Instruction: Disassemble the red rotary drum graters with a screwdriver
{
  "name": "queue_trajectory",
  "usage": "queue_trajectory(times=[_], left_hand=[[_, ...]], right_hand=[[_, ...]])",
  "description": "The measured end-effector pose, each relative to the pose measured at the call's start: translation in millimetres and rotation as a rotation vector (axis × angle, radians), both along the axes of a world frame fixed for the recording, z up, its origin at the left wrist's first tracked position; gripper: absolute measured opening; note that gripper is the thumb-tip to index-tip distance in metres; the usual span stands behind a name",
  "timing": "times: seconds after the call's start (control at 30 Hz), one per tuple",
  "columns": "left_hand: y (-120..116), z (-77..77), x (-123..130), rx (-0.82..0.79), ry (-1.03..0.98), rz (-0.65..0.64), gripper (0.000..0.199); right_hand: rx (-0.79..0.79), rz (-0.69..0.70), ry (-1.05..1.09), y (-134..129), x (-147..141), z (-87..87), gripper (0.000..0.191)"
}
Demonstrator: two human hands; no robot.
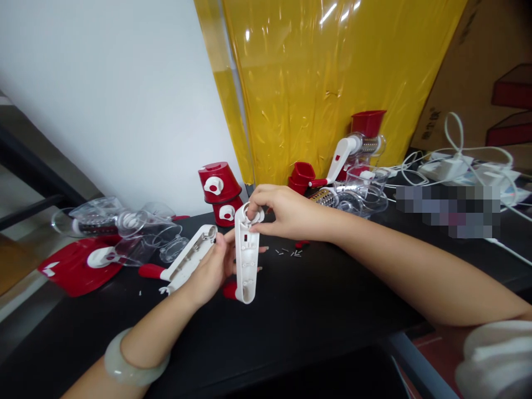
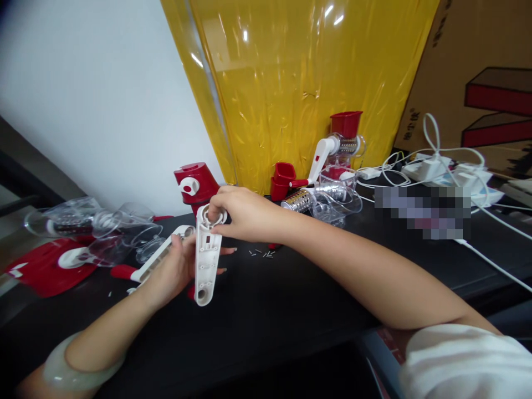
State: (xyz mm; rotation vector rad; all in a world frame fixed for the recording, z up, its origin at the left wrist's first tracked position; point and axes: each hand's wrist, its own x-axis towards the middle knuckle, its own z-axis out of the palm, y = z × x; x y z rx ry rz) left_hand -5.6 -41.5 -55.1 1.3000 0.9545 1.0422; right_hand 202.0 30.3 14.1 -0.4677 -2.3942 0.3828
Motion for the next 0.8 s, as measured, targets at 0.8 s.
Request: queue_trajectory(times=[0.8], left_hand=[[-22,45.0,-4,0.054,0.469,-0.055,0.044]], right_hand=[[-0.013,0.012,0.104,2,2,-4.4,0.016]])
